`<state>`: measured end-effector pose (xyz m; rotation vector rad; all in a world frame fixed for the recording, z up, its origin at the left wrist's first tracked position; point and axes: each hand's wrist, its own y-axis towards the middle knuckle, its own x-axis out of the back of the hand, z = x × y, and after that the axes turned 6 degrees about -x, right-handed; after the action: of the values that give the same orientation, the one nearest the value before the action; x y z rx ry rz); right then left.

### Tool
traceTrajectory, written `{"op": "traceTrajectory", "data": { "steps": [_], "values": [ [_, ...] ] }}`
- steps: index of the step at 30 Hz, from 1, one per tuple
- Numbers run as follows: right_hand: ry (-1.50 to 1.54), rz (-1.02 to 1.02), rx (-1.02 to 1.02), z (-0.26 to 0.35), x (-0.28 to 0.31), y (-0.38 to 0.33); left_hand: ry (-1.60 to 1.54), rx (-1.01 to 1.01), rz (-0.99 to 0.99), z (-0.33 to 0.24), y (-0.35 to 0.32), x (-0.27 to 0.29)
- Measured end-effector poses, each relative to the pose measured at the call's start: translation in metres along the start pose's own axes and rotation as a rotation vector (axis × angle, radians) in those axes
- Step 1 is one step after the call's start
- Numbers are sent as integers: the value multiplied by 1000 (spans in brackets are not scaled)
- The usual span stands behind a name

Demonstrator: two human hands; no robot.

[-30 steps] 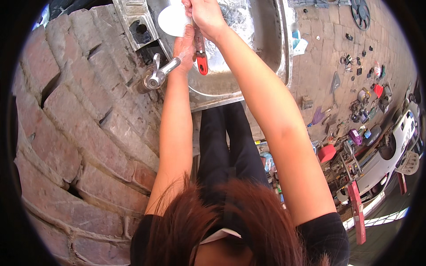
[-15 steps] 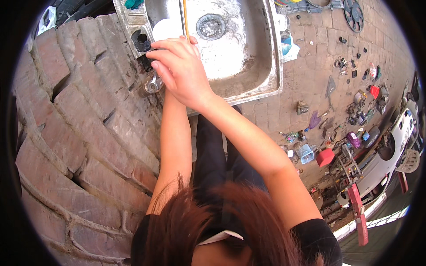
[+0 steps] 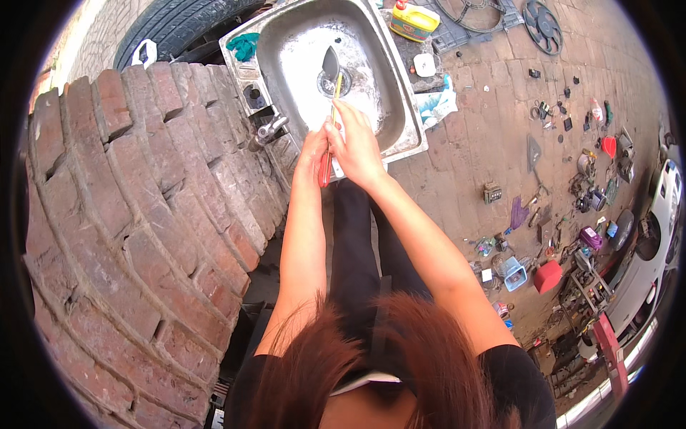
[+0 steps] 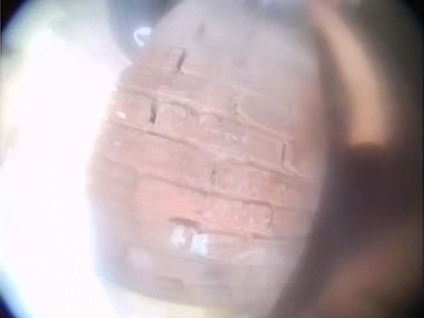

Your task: The person scrubs a white bowl with a steel wool pad under running water at an outdoor sink, then rinses it. They move indoors to place the bowl on a counter, retrieve a ladle and chopsticks, return to the sink to wash them, and place them back on the counter. Finally, they scrub a small white cup with the steel wool pad.

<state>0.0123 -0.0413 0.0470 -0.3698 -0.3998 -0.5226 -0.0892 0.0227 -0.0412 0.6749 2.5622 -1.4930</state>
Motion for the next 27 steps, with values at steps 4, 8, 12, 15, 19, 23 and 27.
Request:
{"op": "traceTrajectory", "data": {
  "steps": [4,8,12,15,19,23,27],
  "values": [
    [-560,-96,-130,-58,118,-65,-168,39,206,11,-50,-21],
    [-836,-63,-319,-95,203,-155,89,30,64,5,-134,-7],
    [-903,-41,-515,-118,248,-237,353,-80,33,28,-220,23],
    [-902,53,-490,-141,236,-279,374,-77,-13,84,-300,76],
    [-933,275,-296,-125,177,-304,236,-88,-200,201,-414,150],
    [-788,484,108,-84,105,-301,-370,-202,-367,301,-522,180],
    [-736,522,435,-14,21,-316,-1121,-440,-201,407,-593,228]
  ]
}}
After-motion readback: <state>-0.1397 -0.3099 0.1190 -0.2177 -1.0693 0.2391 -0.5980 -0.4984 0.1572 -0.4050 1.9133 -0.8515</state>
